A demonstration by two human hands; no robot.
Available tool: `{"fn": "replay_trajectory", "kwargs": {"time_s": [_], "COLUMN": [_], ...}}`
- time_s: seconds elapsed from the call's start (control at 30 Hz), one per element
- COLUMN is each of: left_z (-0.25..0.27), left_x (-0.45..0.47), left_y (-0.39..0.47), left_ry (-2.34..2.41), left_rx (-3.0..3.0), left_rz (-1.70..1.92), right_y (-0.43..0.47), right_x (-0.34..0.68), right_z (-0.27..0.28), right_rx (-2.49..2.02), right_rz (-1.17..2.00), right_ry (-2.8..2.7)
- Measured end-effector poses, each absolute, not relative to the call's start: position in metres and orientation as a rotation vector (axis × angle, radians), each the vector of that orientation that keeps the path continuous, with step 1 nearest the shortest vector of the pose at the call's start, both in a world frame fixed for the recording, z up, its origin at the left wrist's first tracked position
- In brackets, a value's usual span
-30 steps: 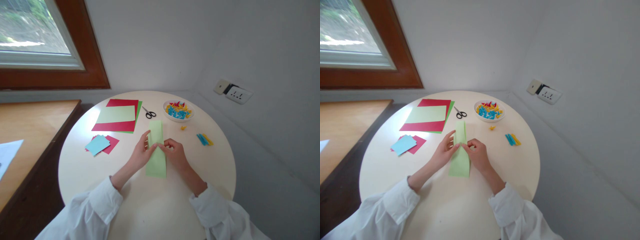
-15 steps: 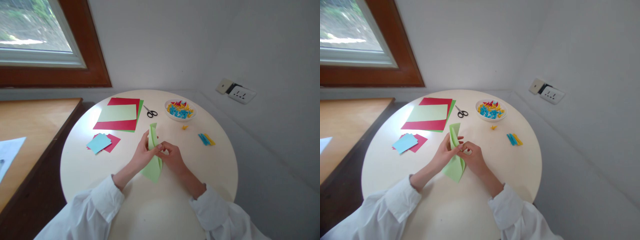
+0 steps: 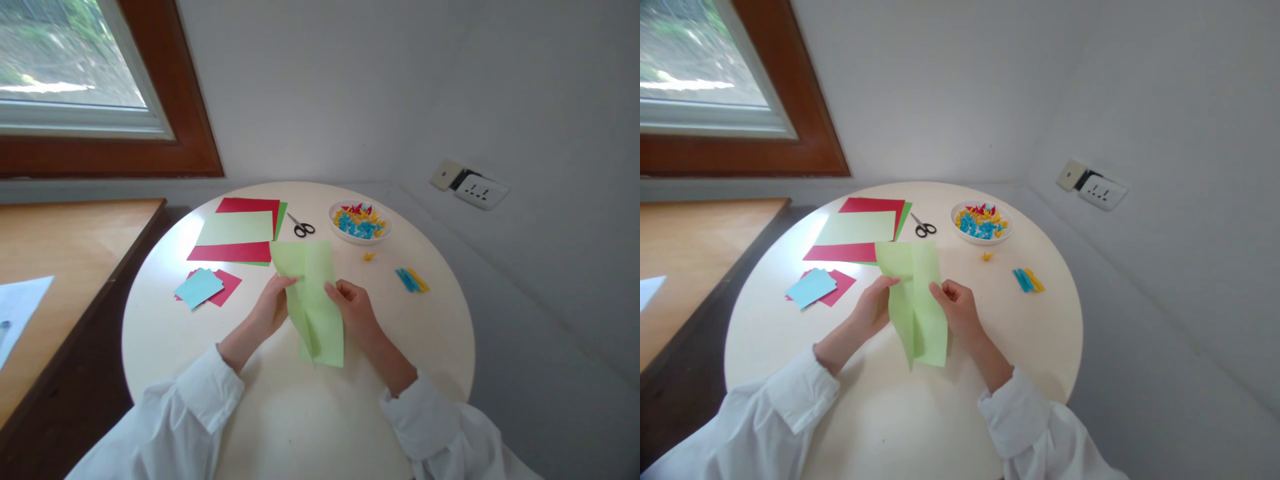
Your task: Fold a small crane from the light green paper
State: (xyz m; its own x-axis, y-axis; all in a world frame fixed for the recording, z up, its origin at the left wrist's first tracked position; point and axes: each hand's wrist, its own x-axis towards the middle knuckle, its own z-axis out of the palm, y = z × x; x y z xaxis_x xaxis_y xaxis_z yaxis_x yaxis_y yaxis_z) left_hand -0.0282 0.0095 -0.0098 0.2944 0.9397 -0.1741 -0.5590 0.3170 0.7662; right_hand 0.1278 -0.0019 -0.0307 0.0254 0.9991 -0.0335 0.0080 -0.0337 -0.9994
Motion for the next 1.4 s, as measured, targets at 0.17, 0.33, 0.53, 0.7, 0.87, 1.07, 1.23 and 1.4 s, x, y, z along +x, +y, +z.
{"fn": "replay_trajectory", "kwargs": {"time_s": [0.17, 0.33, 0.53, 0.7, 0.87, 1.07, 1.23, 1.4], "left_z": [0.001, 0.004, -0.003, -0.008, -0.031, -0.049, -0.059, -0.062], "left_x": [-0.039, -0.042, -0.045, -0.048, -0.051, -0.049, -0.047, -0.041], "left_y": [0.012, 0.013, 0.018, 0.022, 0.029, 0.029, 0.031, 0.032], "left_ry": [0.717, 0.77, 0.919, 1.006, 1.488, 1.917, 1.644, 1.498], "left_rx": [0.467, 0.443, 0.562, 0.931, 1.487, 2.334, 2.66, 2.738], "left_rz": [0.968, 1.004, 0.988, 1.011, 1.005, 0.681, 0.416, 0.375], "right_y": [-0.002, -0.001, -0.001, 0.001, 0.005, 0.012, 0.026, 0.044], "right_x": [0.141, 0.143, 0.144, 0.148, 0.153, 0.156, 0.16, 0.165], "right_z": [-0.033, -0.034, -0.033, -0.034, -0.036, -0.042, -0.045, -0.043], "right_rx": [-1.307, -1.295, -1.33, -1.388, -1.442, -1.506, -1.657, -1.752], "right_rz": [1.147, 1.139, 1.183, 1.18, 0.949, 1.015, 0.841, 0.643], "right_ry": [-1.132, -1.124, -1.153, -1.348, -1.627, -1.747, -1.826, -1.93]}}
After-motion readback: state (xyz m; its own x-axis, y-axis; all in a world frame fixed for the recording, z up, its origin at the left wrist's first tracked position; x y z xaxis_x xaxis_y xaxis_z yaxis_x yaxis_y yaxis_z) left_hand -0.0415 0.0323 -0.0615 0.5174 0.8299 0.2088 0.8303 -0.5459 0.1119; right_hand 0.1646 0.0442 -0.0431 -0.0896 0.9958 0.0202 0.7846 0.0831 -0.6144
